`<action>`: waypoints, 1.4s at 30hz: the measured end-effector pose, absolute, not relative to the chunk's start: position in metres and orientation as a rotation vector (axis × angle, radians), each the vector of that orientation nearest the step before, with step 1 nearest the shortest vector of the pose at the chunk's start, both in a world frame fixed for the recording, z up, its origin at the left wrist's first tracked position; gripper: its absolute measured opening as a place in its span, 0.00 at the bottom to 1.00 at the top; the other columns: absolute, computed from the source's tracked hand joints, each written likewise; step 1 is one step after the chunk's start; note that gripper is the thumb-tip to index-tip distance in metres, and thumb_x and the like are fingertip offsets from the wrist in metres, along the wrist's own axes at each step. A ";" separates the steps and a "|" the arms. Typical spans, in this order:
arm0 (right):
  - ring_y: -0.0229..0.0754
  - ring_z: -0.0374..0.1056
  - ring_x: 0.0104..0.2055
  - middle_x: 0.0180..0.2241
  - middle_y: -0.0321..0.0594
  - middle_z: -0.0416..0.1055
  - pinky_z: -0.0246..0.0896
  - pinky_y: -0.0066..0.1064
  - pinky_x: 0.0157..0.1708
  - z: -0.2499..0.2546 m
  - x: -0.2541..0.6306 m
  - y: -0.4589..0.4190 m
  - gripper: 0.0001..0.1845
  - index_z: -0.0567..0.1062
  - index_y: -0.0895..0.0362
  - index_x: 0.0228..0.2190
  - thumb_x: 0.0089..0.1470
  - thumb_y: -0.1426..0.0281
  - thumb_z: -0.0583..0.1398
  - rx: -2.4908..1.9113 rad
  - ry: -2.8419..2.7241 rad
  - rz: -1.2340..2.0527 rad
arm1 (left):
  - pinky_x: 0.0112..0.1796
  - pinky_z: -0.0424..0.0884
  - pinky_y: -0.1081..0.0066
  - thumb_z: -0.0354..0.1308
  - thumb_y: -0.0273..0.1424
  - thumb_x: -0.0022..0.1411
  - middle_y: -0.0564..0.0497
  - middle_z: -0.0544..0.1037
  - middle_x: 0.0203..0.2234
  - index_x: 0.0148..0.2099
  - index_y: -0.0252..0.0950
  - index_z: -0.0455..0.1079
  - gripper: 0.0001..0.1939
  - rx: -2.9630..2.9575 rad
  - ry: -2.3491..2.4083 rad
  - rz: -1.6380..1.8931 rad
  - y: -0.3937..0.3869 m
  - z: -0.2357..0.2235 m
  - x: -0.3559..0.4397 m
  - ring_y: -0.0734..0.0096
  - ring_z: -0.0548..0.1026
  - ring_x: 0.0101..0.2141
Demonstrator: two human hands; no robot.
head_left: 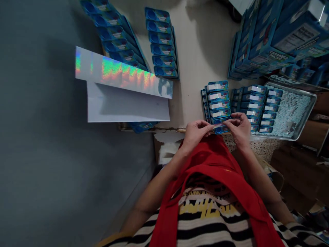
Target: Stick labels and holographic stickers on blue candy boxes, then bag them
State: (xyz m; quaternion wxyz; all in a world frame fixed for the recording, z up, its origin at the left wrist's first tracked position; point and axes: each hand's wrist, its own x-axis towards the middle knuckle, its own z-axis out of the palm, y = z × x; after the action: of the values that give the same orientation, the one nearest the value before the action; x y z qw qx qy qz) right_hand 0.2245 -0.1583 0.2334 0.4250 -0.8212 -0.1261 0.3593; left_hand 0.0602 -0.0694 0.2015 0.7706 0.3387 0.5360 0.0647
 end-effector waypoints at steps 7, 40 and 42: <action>0.44 0.78 0.31 0.29 0.32 0.79 0.70 0.35 0.35 0.221 0.220 -0.154 0.21 0.70 0.51 0.39 0.45 0.61 0.69 -2.150 -0.409 0.840 | 0.24 0.67 0.75 0.74 0.42 0.49 0.52 0.78 0.19 0.29 0.35 0.79 0.16 0.812 1.179 0.134 -0.062 0.198 0.063 0.75 0.72 0.20; 0.47 0.74 0.47 0.50 0.45 0.77 0.72 0.40 0.48 0.189 0.113 0.057 0.17 0.80 0.50 0.53 0.66 0.69 0.59 -1.696 -1.290 0.802 | 0.29 0.63 0.73 0.67 0.34 0.56 0.54 0.74 0.22 0.29 0.35 0.76 0.08 1.481 1.564 0.521 0.215 0.171 -0.096 0.73 0.67 0.26; 0.50 0.72 0.53 0.55 0.47 0.76 0.71 0.43 0.55 0.181 0.095 0.093 0.20 0.78 0.50 0.58 0.67 0.70 0.58 -1.663 -1.396 0.766 | 0.32 0.66 0.73 0.65 0.35 0.59 0.53 0.77 0.24 0.31 0.37 0.78 0.07 1.586 1.570 0.598 0.199 0.188 -0.090 0.71 0.70 0.28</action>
State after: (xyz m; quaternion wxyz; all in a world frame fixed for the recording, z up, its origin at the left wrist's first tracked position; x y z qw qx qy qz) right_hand 0.0953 0.0931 0.1806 0.4072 -0.6597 -0.5538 0.3037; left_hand -0.0905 0.1987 0.1884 0.4038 0.6282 0.6215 0.2366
